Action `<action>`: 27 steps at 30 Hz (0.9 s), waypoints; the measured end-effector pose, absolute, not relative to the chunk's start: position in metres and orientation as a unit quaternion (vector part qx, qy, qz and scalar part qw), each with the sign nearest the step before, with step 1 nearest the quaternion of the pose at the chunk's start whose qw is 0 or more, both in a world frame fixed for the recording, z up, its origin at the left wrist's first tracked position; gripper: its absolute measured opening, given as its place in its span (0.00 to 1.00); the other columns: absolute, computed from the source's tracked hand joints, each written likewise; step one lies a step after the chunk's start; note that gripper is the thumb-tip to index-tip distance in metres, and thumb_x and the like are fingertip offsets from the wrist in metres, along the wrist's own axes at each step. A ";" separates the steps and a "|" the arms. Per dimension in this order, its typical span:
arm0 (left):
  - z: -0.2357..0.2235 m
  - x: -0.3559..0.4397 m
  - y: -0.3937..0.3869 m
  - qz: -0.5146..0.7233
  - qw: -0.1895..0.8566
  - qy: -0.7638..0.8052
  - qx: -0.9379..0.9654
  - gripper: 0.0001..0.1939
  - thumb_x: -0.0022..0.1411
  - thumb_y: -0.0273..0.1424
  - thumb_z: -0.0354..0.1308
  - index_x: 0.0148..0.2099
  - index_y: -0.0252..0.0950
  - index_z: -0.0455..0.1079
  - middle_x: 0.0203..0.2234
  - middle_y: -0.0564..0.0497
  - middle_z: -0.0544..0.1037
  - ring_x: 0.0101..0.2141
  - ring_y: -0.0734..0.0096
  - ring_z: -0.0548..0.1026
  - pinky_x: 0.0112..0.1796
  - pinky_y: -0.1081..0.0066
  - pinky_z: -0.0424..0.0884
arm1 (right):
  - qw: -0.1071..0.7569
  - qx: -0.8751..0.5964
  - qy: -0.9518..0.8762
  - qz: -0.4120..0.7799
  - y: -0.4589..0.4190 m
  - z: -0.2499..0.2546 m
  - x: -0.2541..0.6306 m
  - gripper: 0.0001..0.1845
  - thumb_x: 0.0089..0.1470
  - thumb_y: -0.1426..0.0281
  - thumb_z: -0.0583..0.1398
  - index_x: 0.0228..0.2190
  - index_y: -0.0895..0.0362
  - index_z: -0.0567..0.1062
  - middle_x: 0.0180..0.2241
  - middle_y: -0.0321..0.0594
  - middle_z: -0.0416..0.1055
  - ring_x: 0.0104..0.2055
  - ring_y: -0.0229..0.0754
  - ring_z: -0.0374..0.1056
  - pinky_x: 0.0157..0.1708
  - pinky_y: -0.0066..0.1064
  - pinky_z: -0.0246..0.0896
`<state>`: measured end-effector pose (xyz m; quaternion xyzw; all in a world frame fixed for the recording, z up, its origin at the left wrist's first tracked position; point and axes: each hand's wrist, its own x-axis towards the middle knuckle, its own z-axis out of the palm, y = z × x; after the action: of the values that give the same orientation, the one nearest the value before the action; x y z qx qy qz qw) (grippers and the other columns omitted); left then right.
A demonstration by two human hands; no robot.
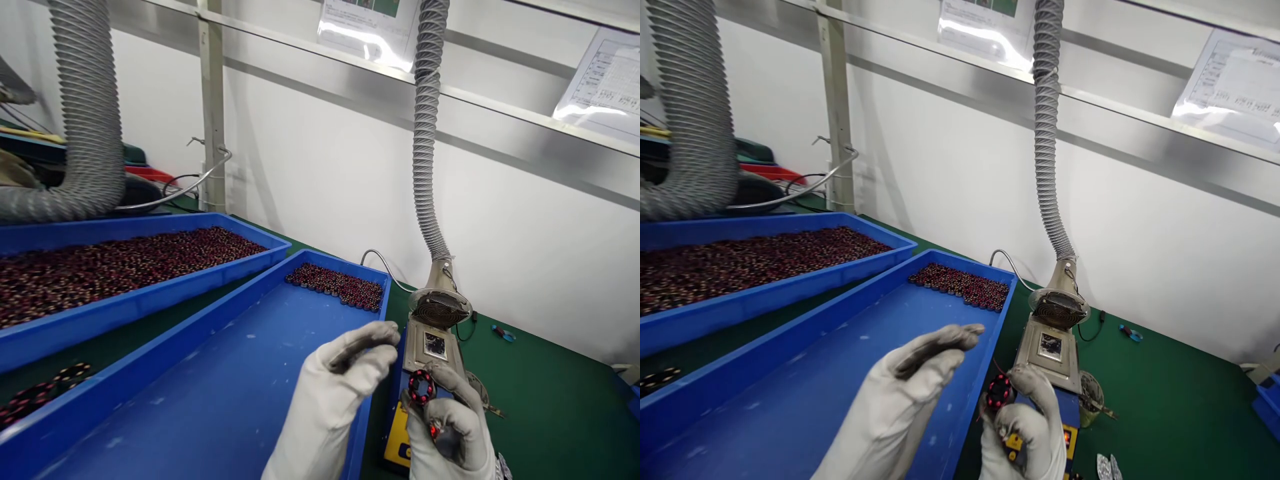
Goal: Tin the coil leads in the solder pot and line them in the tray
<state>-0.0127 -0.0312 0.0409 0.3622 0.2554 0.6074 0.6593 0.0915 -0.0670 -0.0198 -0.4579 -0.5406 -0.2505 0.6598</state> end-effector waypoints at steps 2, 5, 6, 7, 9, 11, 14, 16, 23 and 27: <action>0.044 -0.013 -0.031 0.538 0.690 0.256 0.410 0.14 0.34 0.23 0.59 0.29 0.36 0.75 0.23 0.53 0.79 0.23 0.73 0.73 0.26 0.77 0.69 | 0.655 -0.455 -0.545 -0.258 -0.066 -0.020 0.092 0.09 0.47 0.75 0.61 0.22 0.55 0.65 0.34 0.38 0.69 0.39 0.41 0.68 0.36 0.30 0.63; 0.044 -0.009 -0.029 0.468 0.697 0.253 0.480 0.06 0.40 0.27 0.58 0.25 0.34 0.74 0.21 0.52 0.78 0.27 0.72 0.73 0.31 0.76 0.69 | 0.646 -0.441 -0.560 -0.273 -0.064 -0.021 0.091 0.10 0.48 0.76 0.60 0.21 0.55 0.64 0.35 0.36 0.68 0.40 0.38 0.67 0.37 0.27 0.62; 0.042 -0.008 -0.027 0.471 0.690 0.252 0.488 0.04 0.40 0.27 0.58 0.22 0.34 0.74 0.21 0.51 0.78 0.27 0.72 0.73 0.31 0.76 0.69 | 0.645 -0.436 -0.565 -0.274 -0.064 -0.021 0.090 0.10 0.48 0.77 0.59 0.21 0.55 0.64 0.36 0.36 0.68 0.40 0.37 0.66 0.38 0.27 0.61; 0.040 -0.008 -0.025 0.484 0.679 0.257 0.488 0.03 0.40 0.27 0.58 0.21 0.34 0.73 0.21 0.51 0.78 0.26 0.72 0.72 0.30 0.75 0.69 | 0.644 -0.433 -0.570 -0.271 -0.063 -0.021 0.090 0.10 0.47 0.78 0.59 0.21 0.55 0.64 0.36 0.36 0.68 0.41 0.37 0.66 0.38 0.27 0.61; 0.036 -0.010 -0.021 0.527 0.656 0.280 0.462 0.03 0.38 0.26 0.58 0.21 0.34 0.73 0.21 0.51 0.78 0.26 0.72 0.72 0.30 0.75 0.69 | 0.640 -0.436 -0.575 -0.265 -0.064 -0.021 0.090 0.10 0.47 0.78 0.59 0.21 0.55 0.64 0.36 0.36 0.67 0.40 0.37 0.66 0.38 0.27 0.61; 0.035 -0.016 -0.019 0.570 0.637 0.297 0.425 0.05 0.38 0.26 0.58 0.23 0.34 0.74 0.23 0.50 0.79 0.27 0.71 0.73 0.31 0.74 0.70 | 0.635 -0.449 -0.570 -0.266 -0.065 -0.022 0.091 0.09 0.47 0.78 0.59 0.21 0.55 0.65 0.36 0.36 0.68 0.39 0.38 0.66 0.36 0.28 0.61; 0.039 -0.023 -0.021 0.549 0.644 0.309 0.435 0.11 0.39 0.25 0.59 0.30 0.34 0.75 0.23 0.52 0.78 0.25 0.74 0.72 0.27 0.77 0.68 | 0.632 -0.462 -0.559 -0.272 -0.067 -0.022 0.094 0.09 0.46 0.77 0.60 0.21 0.55 0.65 0.35 0.37 0.68 0.38 0.39 0.67 0.35 0.28 0.60; 0.044 -0.023 -0.026 0.499 0.668 0.306 0.460 0.13 0.39 0.25 0.60 0.33 0.34 0.75 0.22 0.53 0.78 0.25 0.75 0.73 0.28 0.78 0.68 | 0.637 -0.457 -0.559 -0.270 -0.067 -0.022 0.095 0.10 0.46 0.77 0.60 0.20 0.55 0.65 0.36 0.37 0.68 0.38 0.39 0.67 0.35 0.28 0.60; 0.040 -0.013 -0.026 0.537 0.648 0.308 0.443 0.09 0.40 0.26 0.61 0.30 0.33 0.74 0.22 0.50 0.79 0.26 0.70 0.75 0.31 0.72 0.72 | 0.660 -0.477 -0.537 -0.219 -0.067 -0.019 0.086 0.10 0.45 0.76 0.62 0.21 0.55 0.65 0.35 0.38 0.69 0.38 0.41 0.68 0.33 0.29 0.61; 0.035 -0.023 -0.018 0.661 0.584 0.296 0.366 0.11 0.41 0.27 0.60 0.32 0.33 0.74 0.23 0.50 0.79 0.25 0.70 0.76 0.30 0.72 0.73 | 0.735 -0.462 -0.492 -0.063 -0.069 -0.022 0.082 0.09 0.45 0.74 0.62 0.24 0.54 0.65 0.35 0.40 0.70 0.38 0.41 0.69 0.31 0.28 0.66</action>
<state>-0.0233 -0.0184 0.0349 0.3664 0.2965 0.6606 0.5844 0.0824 -0.0694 -0.0218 -0.4621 -0.4916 -0.0632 0.7354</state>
